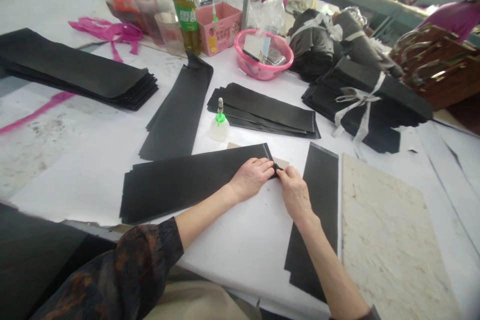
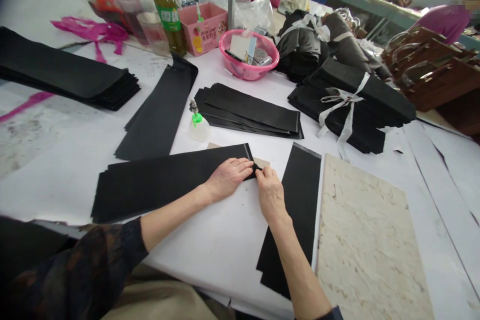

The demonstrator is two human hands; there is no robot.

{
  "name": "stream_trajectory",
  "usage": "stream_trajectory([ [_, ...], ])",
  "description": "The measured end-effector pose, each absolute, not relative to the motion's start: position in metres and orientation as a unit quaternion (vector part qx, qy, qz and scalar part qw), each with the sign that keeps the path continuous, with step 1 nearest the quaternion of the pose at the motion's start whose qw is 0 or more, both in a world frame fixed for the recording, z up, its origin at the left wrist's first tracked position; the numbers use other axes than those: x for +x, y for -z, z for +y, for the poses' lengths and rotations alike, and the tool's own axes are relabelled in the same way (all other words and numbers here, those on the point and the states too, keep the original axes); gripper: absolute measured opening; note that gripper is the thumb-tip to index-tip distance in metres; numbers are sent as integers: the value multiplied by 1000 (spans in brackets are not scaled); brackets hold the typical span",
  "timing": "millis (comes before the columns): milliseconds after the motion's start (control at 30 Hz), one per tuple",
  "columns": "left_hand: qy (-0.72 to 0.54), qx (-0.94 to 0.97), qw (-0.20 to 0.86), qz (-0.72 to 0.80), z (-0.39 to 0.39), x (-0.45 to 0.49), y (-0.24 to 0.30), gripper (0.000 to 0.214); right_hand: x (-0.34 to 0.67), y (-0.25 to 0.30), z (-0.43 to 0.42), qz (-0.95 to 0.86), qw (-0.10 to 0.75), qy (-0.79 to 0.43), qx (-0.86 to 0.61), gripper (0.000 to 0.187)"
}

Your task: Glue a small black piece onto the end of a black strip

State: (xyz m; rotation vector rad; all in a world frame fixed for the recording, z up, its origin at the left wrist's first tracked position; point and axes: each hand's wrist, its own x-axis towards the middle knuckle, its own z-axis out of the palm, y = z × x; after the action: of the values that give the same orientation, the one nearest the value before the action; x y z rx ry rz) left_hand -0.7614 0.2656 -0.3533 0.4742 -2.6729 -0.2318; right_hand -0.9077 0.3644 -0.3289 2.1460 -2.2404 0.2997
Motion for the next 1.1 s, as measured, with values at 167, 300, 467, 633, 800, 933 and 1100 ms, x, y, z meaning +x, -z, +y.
stream_trajectory([
  [167,83,171,205,-960,267,-761,352,25,-913,317,374,-732,-26,-133,668,26],
  [300,77,169,198,-962,267,-760,349,24,-918,319,361,-755,-24,-219,617,23],
  [467,77,172,198,-962,266,-760,350,24,-913,330,359,-728,-17,-139,671,28],
  [633,83,169,200,-962,266,-759,350,22,-916,318,376,-726,-40,-124,676,29],
  [800,76,171,199,-962,267,-759,347,24,-919,312,362,-754,-19,-222,618,25],
  [933,75,171,198,-962,267,-760,349,23,-913,326,351,-731,-22,-156,664,29],
  [1100,79,173,197,-962,266,-760,350,23,-915,326,373,-727,-46,-131,672,28],
])
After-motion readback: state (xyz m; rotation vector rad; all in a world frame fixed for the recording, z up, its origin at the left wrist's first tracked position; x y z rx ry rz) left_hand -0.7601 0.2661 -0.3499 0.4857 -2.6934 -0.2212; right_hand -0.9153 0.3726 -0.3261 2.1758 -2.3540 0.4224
